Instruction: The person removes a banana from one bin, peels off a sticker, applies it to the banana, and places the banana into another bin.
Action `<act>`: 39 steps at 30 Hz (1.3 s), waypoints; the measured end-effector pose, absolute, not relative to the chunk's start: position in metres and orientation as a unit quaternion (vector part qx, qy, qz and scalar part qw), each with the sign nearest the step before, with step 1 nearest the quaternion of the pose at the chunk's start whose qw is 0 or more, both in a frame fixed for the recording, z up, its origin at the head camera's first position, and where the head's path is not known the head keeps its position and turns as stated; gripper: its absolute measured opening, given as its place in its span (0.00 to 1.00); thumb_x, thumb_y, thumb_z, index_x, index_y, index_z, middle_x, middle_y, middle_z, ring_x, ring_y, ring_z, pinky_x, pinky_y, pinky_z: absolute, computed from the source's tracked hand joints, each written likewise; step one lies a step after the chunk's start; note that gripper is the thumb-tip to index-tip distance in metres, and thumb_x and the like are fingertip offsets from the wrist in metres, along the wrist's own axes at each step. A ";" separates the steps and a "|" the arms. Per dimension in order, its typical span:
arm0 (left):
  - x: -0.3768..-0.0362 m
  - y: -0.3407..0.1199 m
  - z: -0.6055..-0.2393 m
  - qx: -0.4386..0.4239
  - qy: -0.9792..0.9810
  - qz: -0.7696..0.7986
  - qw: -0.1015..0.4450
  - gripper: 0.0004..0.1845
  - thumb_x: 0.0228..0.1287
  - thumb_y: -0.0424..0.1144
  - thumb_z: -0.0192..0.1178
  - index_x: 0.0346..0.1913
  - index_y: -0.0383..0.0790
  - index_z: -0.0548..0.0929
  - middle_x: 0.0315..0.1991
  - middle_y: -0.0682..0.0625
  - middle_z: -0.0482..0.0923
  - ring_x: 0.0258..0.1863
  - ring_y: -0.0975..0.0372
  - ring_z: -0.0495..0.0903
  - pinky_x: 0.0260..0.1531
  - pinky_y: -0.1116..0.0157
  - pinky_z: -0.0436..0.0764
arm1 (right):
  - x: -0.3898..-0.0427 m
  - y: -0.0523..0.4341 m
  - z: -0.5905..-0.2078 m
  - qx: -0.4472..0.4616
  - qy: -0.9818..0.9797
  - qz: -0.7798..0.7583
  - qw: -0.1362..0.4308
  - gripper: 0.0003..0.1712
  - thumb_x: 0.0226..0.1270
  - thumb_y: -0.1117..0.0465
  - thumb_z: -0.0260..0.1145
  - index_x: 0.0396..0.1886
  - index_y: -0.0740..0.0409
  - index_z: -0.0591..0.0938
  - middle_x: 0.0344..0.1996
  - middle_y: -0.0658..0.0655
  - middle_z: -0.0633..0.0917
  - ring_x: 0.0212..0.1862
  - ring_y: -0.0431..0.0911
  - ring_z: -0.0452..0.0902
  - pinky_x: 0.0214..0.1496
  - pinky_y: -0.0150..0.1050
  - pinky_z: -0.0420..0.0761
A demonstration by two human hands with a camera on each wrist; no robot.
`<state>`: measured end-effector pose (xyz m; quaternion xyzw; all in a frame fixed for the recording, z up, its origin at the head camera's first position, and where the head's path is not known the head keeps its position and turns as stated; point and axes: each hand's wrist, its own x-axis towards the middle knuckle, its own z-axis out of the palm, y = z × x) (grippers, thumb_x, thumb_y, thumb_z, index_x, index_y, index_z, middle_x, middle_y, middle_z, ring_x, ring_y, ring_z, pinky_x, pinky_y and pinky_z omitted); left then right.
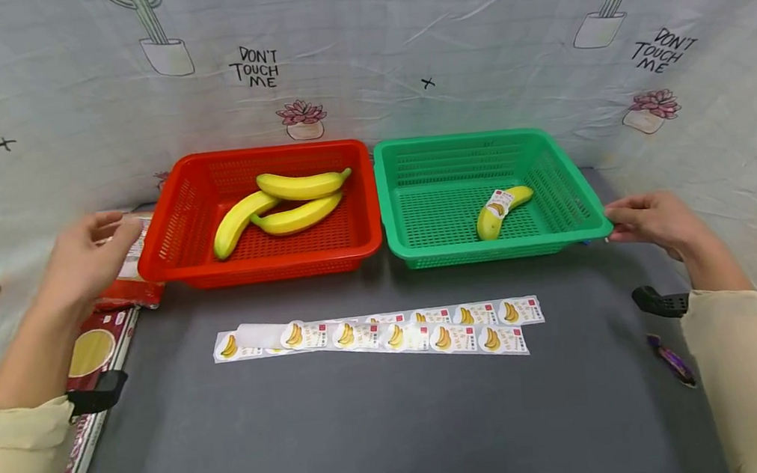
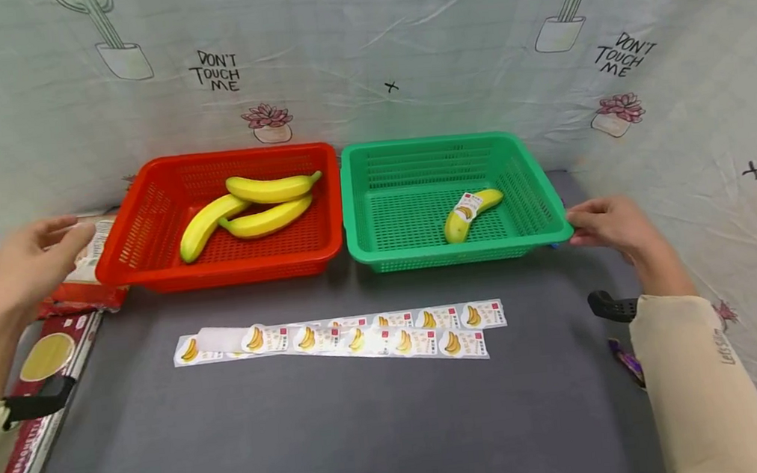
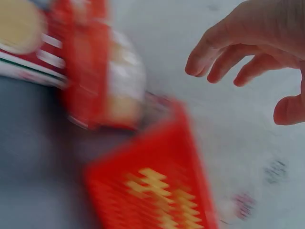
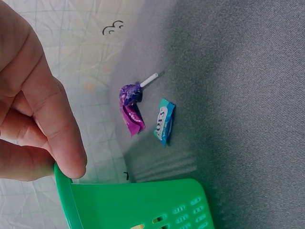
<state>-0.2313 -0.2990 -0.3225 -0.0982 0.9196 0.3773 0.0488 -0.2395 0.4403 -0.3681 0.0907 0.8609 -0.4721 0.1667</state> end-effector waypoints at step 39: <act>-0.234 -0.319 -0.382 -0.186 0.726 0.662 0.022 0.37 0.67 0.42 0.67 0.74 0.31 0.67 0.27 0.65 0.82 0.23 0.71 0.85 0.29 0.74 0.84 | -0.249 0.433 -0.351 0.047 0.941 -0.312 0.119 0.32 0.80 0.46 0.55 0.65 0.71 0.76 0.40 0.54 0.89 0.31 0.23 0.78 0.45 0.40 0.84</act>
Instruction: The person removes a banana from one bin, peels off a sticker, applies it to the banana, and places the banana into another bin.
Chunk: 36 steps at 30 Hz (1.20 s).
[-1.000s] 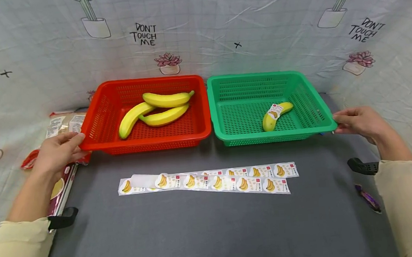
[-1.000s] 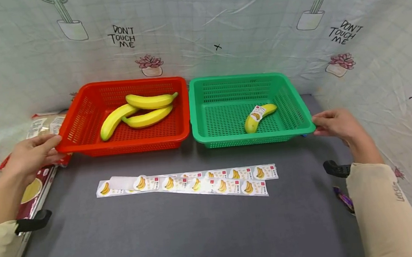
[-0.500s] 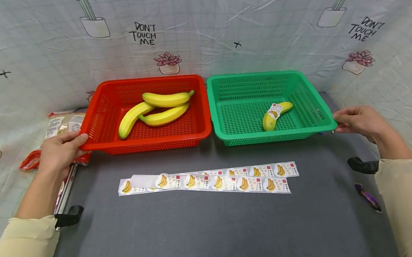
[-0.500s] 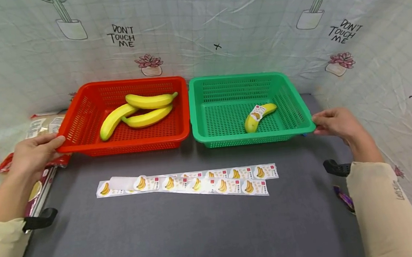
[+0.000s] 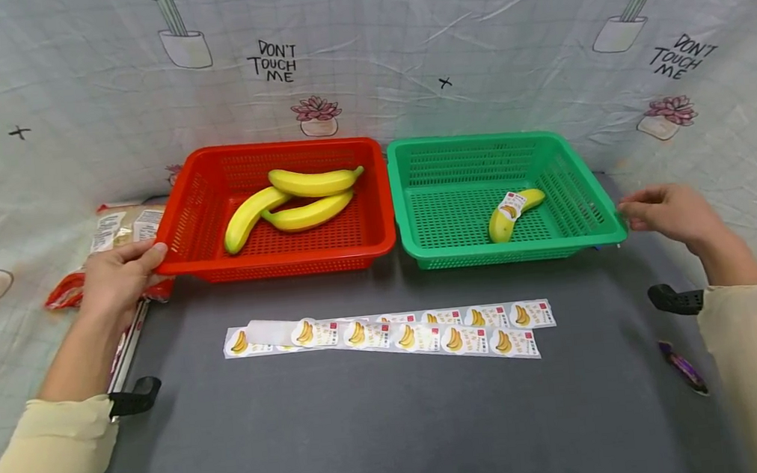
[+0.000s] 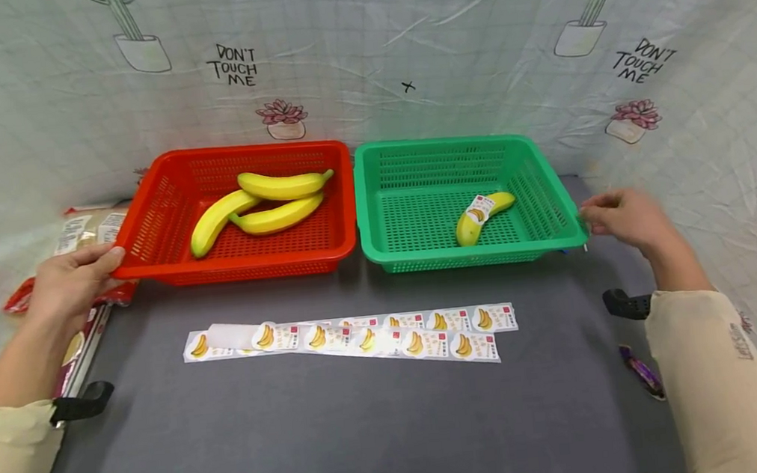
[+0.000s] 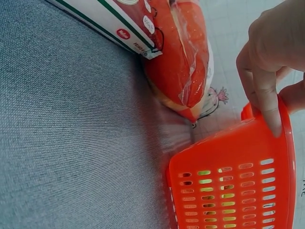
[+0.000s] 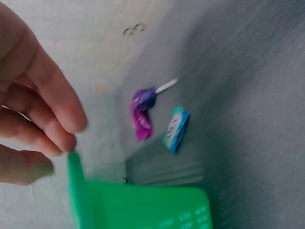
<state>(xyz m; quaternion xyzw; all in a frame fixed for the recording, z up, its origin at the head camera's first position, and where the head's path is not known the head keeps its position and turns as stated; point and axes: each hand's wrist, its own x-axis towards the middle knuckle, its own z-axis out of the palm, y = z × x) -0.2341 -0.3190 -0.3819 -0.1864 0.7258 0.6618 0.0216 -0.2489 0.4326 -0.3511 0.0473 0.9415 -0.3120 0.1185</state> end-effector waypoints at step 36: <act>-0.228 -0.316 -0.386 -0.218 0.719 0.660 -0.024 0.29 0.75 0.42 0.60 0.71 0.30 0.71 0.44 0.55 0.74 0.30 0.72 0.80 0.33 0.78 0.82 | -0.432 0.018 -0.355 -0.216 0.899 -0.333 0.184 0.28 0.71 0.55 0.68 0.66 0.61 0.78 0.65 0.61 0.81 0.69 0.53 0.72 0.73 0.47 0.71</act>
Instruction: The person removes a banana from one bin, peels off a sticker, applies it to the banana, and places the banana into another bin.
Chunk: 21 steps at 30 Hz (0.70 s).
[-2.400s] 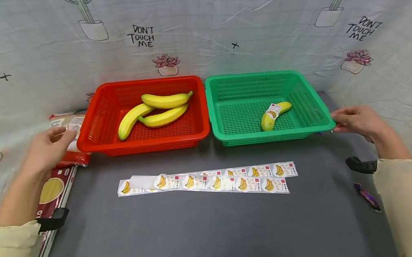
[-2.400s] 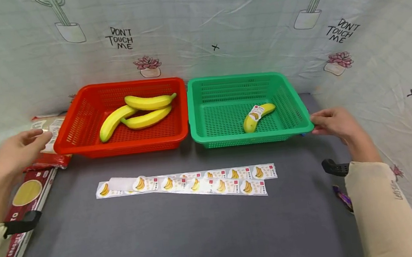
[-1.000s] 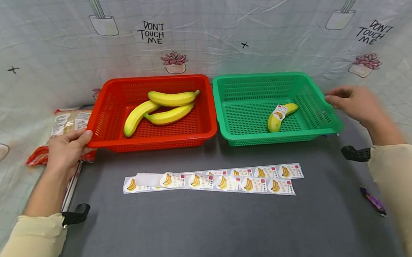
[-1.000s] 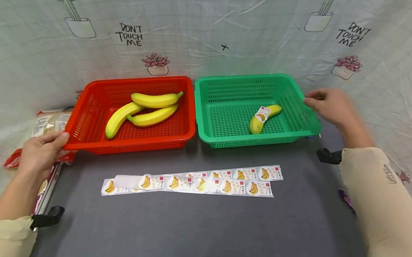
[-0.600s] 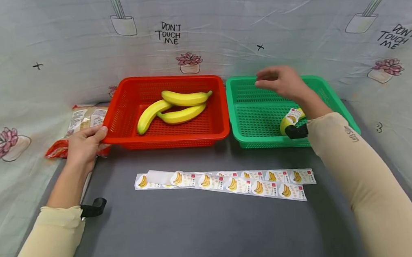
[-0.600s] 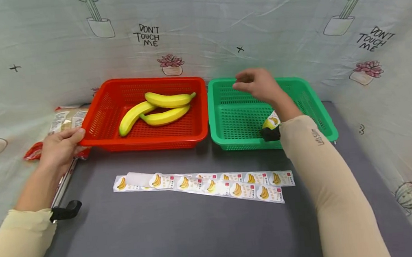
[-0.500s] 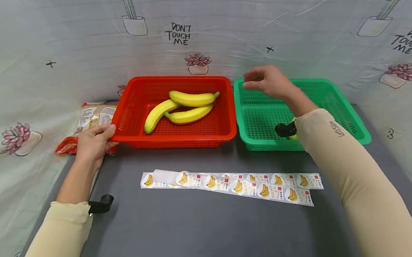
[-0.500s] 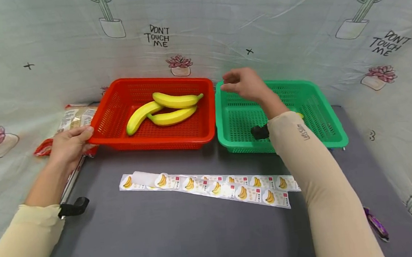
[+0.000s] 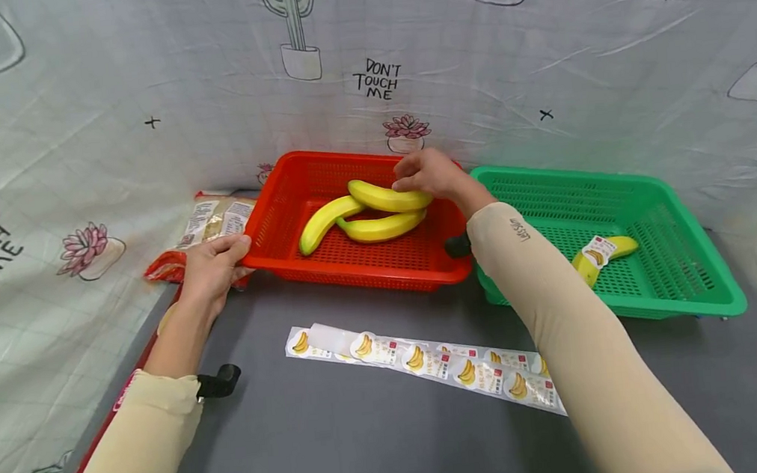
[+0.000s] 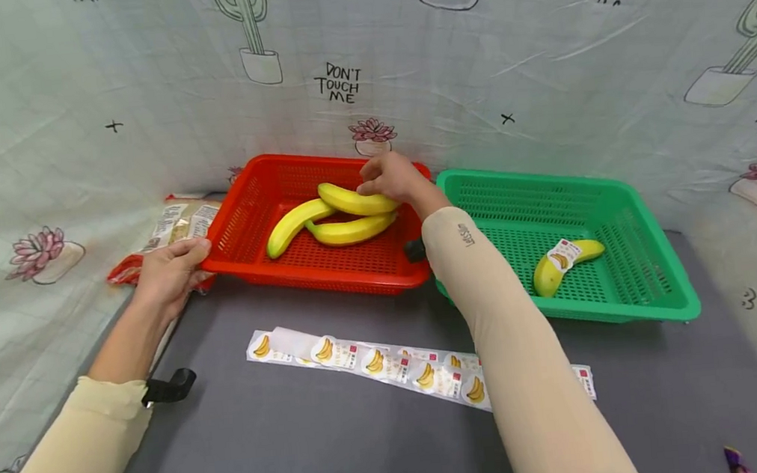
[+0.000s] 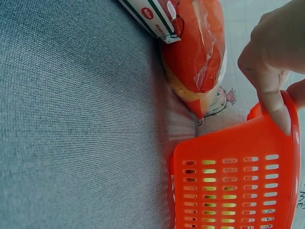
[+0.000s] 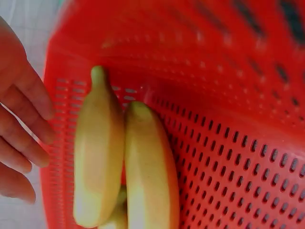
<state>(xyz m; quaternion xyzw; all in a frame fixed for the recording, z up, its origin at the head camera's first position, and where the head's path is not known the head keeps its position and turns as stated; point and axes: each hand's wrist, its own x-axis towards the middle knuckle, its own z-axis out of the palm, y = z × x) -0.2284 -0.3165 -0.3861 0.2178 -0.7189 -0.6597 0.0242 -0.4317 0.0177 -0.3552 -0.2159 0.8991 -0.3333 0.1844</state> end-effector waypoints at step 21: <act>-0.227 -0.314 -0.388 0.220 -0.677 -0.702 0.034 0.22 0.72 0.40 0.63 0.62 0.32 0.76 0.37 0.60 0.80 0.27 0.70 0.80 0.28 0.76 0.81 | -0.444 0.016 -0.390 -0.188 0.894 -0.336 0.230 0.26 0.70 0.56 0.70 0.65 0.58 0.80 0.63 0.59 0.82 0.57 0.50 0.73 0.61 0.43 0.78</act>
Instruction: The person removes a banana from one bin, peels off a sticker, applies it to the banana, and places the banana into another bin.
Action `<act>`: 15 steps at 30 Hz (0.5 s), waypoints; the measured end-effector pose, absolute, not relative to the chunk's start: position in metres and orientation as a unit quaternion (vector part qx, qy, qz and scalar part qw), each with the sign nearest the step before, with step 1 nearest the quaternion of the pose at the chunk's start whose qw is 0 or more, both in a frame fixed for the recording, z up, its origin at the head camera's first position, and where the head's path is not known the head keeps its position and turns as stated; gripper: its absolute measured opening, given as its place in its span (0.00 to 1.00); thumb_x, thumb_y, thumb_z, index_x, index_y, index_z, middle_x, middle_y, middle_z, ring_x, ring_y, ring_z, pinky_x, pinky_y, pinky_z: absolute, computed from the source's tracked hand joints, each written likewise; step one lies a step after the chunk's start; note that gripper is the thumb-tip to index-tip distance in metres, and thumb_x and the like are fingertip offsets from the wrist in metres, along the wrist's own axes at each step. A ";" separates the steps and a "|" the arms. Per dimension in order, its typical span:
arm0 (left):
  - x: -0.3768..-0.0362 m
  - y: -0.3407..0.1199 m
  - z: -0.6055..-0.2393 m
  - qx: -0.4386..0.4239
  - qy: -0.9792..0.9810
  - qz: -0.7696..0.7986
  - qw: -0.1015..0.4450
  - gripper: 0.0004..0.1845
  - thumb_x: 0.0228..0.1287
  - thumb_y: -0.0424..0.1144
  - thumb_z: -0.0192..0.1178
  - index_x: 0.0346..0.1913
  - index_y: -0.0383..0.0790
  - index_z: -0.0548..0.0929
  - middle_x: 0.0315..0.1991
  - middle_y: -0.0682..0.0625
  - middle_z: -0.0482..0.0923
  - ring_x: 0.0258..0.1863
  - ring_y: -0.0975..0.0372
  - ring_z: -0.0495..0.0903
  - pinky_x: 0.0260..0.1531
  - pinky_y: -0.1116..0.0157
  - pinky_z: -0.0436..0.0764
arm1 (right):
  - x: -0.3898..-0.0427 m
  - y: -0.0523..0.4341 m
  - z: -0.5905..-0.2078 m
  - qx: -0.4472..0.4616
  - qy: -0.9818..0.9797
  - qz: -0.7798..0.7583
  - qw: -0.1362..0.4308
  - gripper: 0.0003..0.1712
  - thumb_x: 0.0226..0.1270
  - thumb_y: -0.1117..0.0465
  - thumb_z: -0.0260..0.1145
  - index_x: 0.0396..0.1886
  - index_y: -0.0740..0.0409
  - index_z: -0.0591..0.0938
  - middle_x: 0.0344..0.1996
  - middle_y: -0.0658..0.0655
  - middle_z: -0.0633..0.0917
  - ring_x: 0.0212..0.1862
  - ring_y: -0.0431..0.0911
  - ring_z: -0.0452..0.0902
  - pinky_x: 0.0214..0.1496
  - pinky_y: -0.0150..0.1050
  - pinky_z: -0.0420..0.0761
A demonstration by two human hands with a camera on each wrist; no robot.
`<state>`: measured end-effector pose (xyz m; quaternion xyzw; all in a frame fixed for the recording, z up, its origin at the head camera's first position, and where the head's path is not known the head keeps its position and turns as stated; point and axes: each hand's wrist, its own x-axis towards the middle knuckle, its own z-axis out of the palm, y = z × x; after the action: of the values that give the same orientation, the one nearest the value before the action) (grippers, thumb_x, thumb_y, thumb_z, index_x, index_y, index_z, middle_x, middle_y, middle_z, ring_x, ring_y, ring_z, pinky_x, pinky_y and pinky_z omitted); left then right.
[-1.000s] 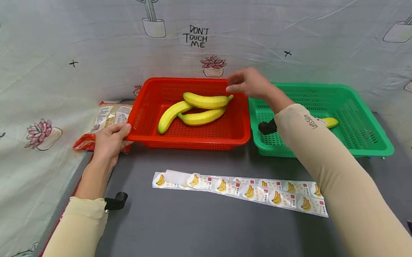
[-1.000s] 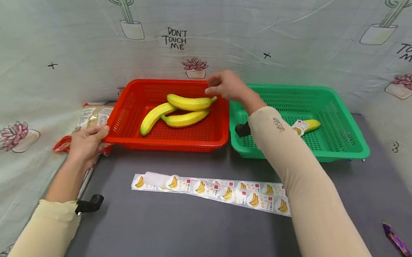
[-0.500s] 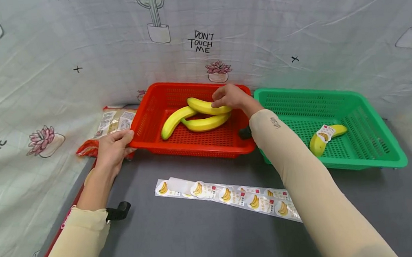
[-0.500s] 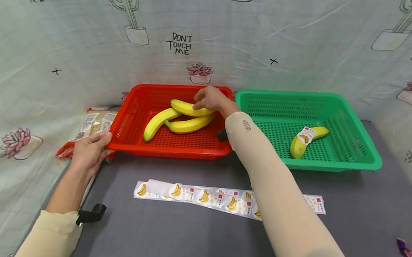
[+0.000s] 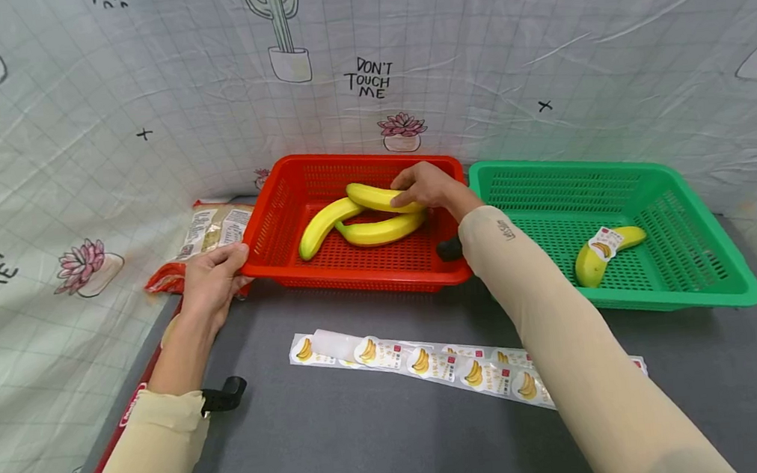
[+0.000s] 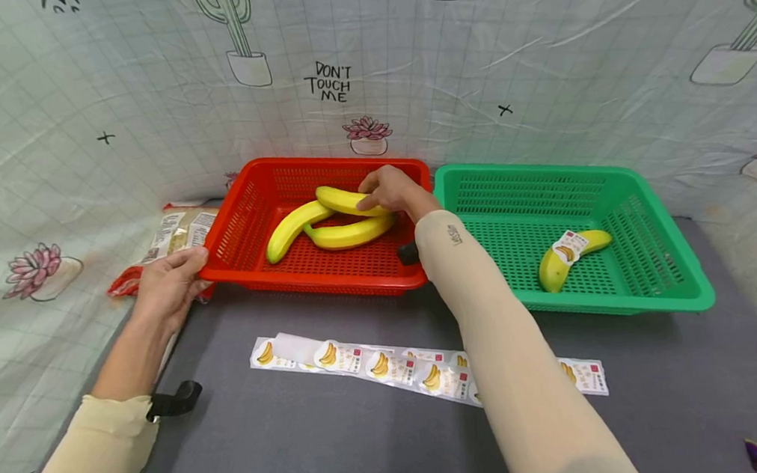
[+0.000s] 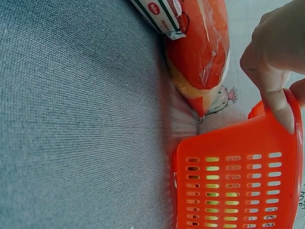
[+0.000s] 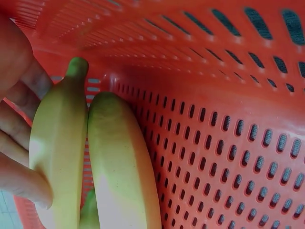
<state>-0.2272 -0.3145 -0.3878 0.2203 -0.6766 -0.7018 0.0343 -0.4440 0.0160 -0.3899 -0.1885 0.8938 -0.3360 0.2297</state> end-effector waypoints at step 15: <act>-0.230 -0.312 -0.386 0.252 -0.672 -0.696 0.023 0.26 0.72 0.43 0.63 0.68 0.34 0.74 0.44 0.56 0.76 0.30 0.69 0.79 0.30 0.76 0.82 | -0.432 0.018 -0.363 -0.177 0.881 -0.370 0.235 0.28 0.68 0.55 0.72 0.66 0.56 0.80 0.65 0.57 0.81 0.62 0.50 0.73 0.70 0.45 0.74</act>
<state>-0.2297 -0.3119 -0.3861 0.2521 -0.6715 -0.6964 0.0226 -0.4324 0.0181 -0.3631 -0.1770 0.8813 -0.3698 0.2351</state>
